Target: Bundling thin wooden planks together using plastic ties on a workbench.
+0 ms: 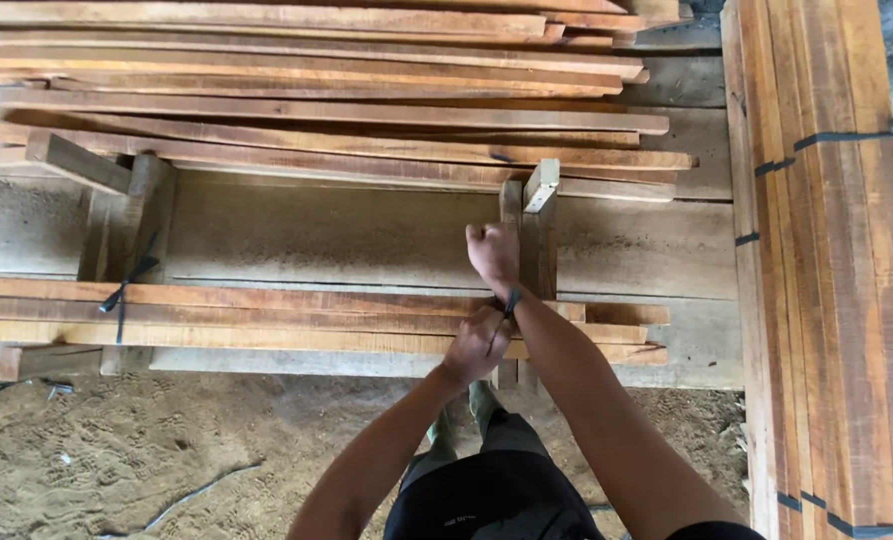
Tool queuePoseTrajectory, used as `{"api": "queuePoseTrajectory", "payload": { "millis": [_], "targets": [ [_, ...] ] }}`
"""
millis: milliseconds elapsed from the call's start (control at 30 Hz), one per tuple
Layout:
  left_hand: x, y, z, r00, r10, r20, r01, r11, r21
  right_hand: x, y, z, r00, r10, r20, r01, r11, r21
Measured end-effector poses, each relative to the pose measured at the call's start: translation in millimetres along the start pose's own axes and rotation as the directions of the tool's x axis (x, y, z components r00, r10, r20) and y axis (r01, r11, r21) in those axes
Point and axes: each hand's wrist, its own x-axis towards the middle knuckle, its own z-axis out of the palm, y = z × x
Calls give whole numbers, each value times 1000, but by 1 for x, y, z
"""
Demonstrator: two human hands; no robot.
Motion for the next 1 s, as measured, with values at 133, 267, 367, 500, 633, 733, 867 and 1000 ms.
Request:
{"api": "queuePoseTrajectory", "payload": {
  "millis": [133,267,367,500,633,733,867,1000],
  "targets": [
    [-25,9,20,753,-656,47,599,655,-460,1,14,17,987,-161,19,162,968,-190],
    [-13,12,11,582,-813,-12,627,458,-630,-9,-16,1,969,-30,246,83,975,-206],
    [-13,8,16,576,-817,-8,626,447,-639,3,-4,12,916,142,375,-22,952,-306],
    [-20,0,18,569,-819,78,669,406,-623,9,25,38,921,88,381,19,963,-268],
    [-26,-3,20,612,-784,102,686,462,-562,8,14,25,920,125,372,-28,966,-257],
    [-29,-7,22,625,-777,82,668,477,-571,7,-5,7,929,134,345,-47,967,-249],
    [-51,-13,33,603,-791,99,670,436,-601,6,-16,-1,964,5,268,82,946,-313],
    [-23,5,10,686,-717,123,673,560,-483,-6,-13,0,996,-64,68,80,963,-258]
  ]
}}
